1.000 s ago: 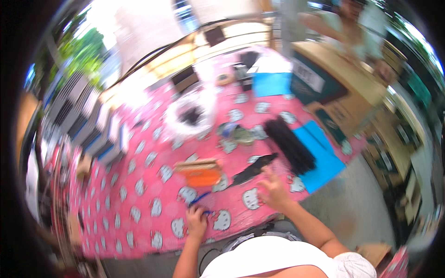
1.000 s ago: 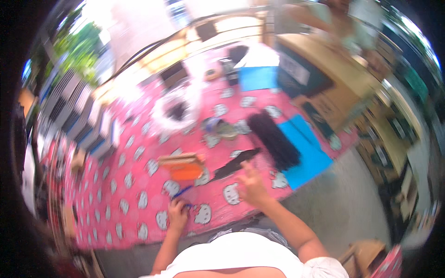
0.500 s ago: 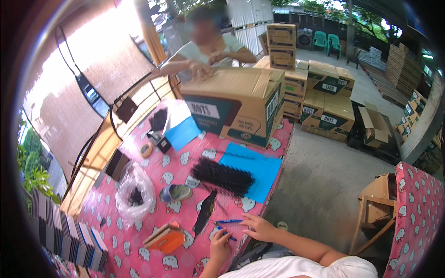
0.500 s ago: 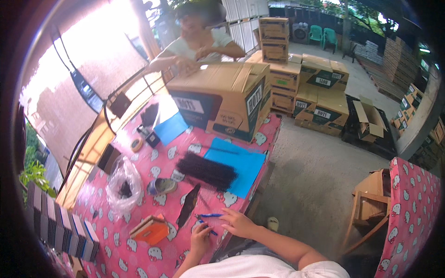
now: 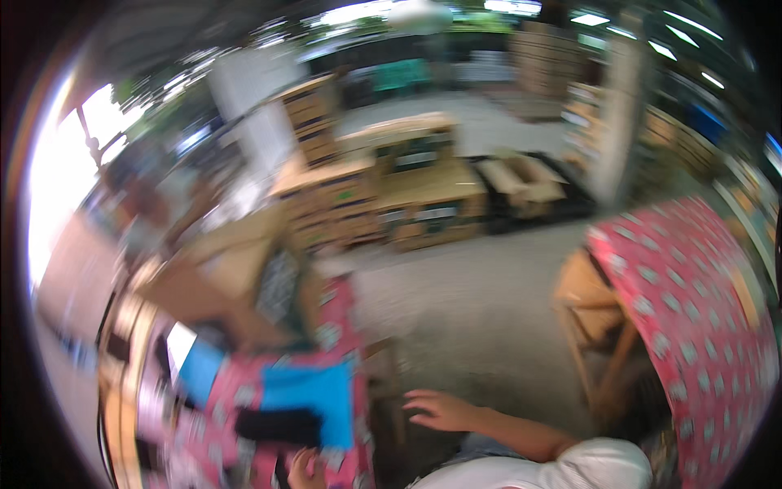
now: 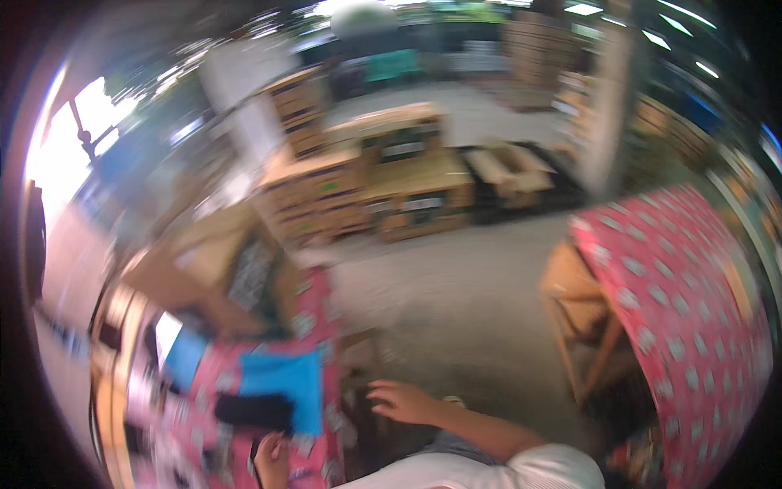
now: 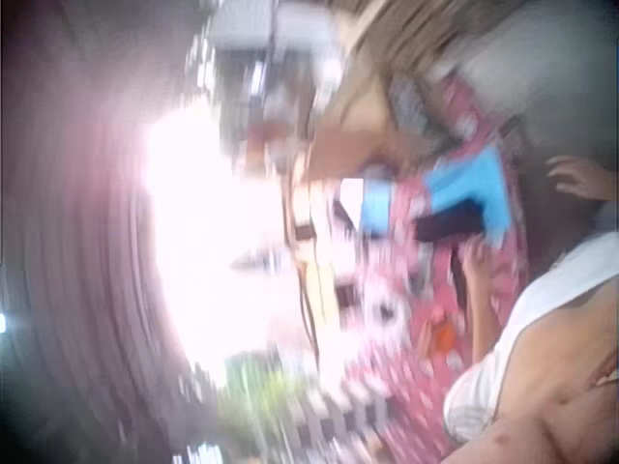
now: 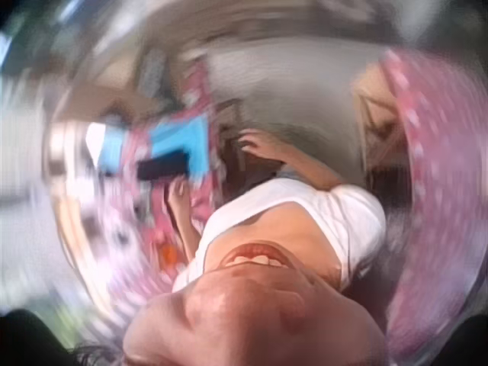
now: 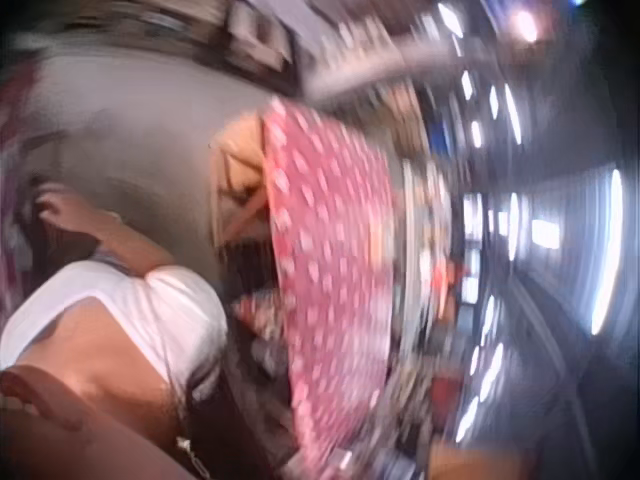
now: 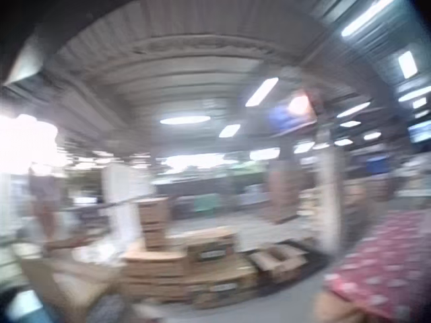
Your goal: The person threads spiral coils into notebook pages by hand and clips the ends using pliers.
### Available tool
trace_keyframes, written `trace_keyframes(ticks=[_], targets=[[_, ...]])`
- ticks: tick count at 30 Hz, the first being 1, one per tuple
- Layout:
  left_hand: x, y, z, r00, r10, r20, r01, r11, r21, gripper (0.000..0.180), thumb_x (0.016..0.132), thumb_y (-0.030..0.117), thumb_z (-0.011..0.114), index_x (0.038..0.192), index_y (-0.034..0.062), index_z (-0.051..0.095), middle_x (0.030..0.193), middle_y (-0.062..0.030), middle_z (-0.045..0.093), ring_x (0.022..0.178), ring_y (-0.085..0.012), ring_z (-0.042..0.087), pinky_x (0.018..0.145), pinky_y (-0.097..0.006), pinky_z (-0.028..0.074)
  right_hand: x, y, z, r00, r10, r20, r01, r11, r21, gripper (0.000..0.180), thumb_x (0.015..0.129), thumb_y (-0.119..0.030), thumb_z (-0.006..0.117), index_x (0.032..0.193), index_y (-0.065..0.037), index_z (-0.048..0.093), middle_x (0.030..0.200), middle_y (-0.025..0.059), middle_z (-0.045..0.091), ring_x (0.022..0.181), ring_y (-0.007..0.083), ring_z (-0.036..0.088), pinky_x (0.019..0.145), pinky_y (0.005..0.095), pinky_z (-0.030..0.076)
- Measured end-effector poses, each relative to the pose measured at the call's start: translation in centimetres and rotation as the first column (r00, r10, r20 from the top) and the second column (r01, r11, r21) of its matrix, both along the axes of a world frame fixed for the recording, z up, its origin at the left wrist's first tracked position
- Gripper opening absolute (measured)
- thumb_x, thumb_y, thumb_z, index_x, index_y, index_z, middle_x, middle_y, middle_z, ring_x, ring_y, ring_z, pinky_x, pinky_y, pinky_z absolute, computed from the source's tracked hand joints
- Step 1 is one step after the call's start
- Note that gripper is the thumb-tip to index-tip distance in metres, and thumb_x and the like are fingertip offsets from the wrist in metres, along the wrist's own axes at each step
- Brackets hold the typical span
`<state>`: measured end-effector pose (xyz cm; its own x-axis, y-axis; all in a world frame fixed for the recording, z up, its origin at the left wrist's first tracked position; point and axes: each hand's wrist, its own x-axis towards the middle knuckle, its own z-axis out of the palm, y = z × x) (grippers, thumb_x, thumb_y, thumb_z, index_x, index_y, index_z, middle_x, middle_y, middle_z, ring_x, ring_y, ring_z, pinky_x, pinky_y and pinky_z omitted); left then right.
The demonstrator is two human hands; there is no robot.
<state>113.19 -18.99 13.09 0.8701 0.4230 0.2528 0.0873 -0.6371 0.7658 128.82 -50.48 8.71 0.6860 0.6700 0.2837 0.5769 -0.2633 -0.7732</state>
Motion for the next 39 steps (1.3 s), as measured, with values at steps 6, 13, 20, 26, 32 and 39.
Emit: trace_keyframes(ticks=[6, 13, 20, 26, 32, 39], targets=[[13.3, -24.9, 11.8, 0.982, -0.106, -0.156, 0.121, 0.989, 0.09, 0.029, 0.089, 0.016, 0.062, 0.108, -0.0062, 0.063, 0.106, -0.0204, 0.065, 0.094, -0.0274, 0.062, 0.086, -0.034, 0.048, 13.3, -22.7, 3.7, 0.993, 0.016, -0.119, -0.03, 0.993, -0.118, 0.032, 0.092, -0.023, 0.056, 0.118, -0.005, 0.054, 0.135, 0.0173, 0.045, 0.123, 0.034, 0.046, 0.1, 0.0413, 0.04], [40.0, -44.2, 18.3, 0.866, -0.499, -0.041, 0.498, 0.867, -0.036, 0.029, 0.09, 0.017, 0.064, 0.109, -0.0048, 0.064, 0.105, -0.0163, 0.066, 0.094, -0.0213, 0.061, 0.088, -0.032, 0.047, 21.8, -51.1, 7.9, 0.827, -0.544, -0.142, 0.52, 0.837, -0.172, 0.03, 0.091, -0.021, 0.056, 0.116, -0.005, 0.054, 0.132, 0.0153, 0.047, 0.12, 0.0331, 0.048, 0.097, 0.0402, 0.041], [46.0, -53.4, 17.8, 0.726, -0.655, -0.212, 0.64, 0.755, -0.142, 0.033, 0.091, 0.019, 0.061, 0.114, -0.0055, 0.061, 0.109, -0.0161, 0.065, 0.099, -0.0222, 0.059, 0.09, -0.032, 0.045, 21.0, -54.3, 6.5, 0.702, -0.701, -0.127, 0.681, 0.712, -0.168, 0.033, 0.091, -0.025, 0.056, 0.117, -0.006, 0.054, 0.132, 0.0133, 0.048, 0.115, 0.0314, 0.051, 0.094, 0.0402, 0.043], [48.0, -57.2, 17.9, 0.592, -0.75, -0.295, 0.747, 0.648, -0.149, 0.03, 0.092, 0.018, 0.058, 0.111, -0.0049, 0.063, 0.115, -0.018, 0.062, 0.102, -0.0259, 0.058, 0.092, -0.035, 0.044, 22.2, -54.2, 4.8, 0.684, -0.716, -0.136, 0.679, 0.694, -0.238, 0.033, 0.09, -0.025, 0.056, 0.118, -0.006, 0.053, 0.121, 0.0138, 0.053, 0.111, 0.0325, 0.053, 0.09, 0.0425, 0.045], [48.9, -58.4, 14.7, 0.53, -0.797, -0.29, 0.784, 0.591, -0.191, 0.029, 0.092, 0.014, 0.056, 0.114, -0.0045, 0.061, 0.114, -0.0179, 0.063, 0.102, -0.0236, 0.058, 0.09, -0.033, 0.045, 22.5, -56.6, 5.7, 0.68, -0.715, -0.163, 0.636, 0.685, -0.355, 0.038, 0.089, -0.024, 0.057, 0.122, -0.006, 0.052, 0.122, 0.0143, 0.053, 0.112, 0.0332, 0.052, 0.091, 0.0426, 0.044], [47.6, -61.5, 14.6, 0.496, -0.829, -0.259, 0.821, 0.545, -0.17, 0.03, 0.092, 0.015, 0.056, 0.115, -0.0049, 0.06, 0.112, -0.0186, 0.063, 0.102, -0.0252, 0.059, 0.091, -0.034, 0.045, 20.7, -57.4, 2.0, 0.675, -0.738, 0.027, 0.736, 0.669, -0.103, 0.038, 0.089, -0.023, 0.057, 0.122, -0.006, 0.052, 0.118, 0.0146, 0.054, 0.11, 0.0344, 0.052, 0.09, 0.0437, 0.044]])
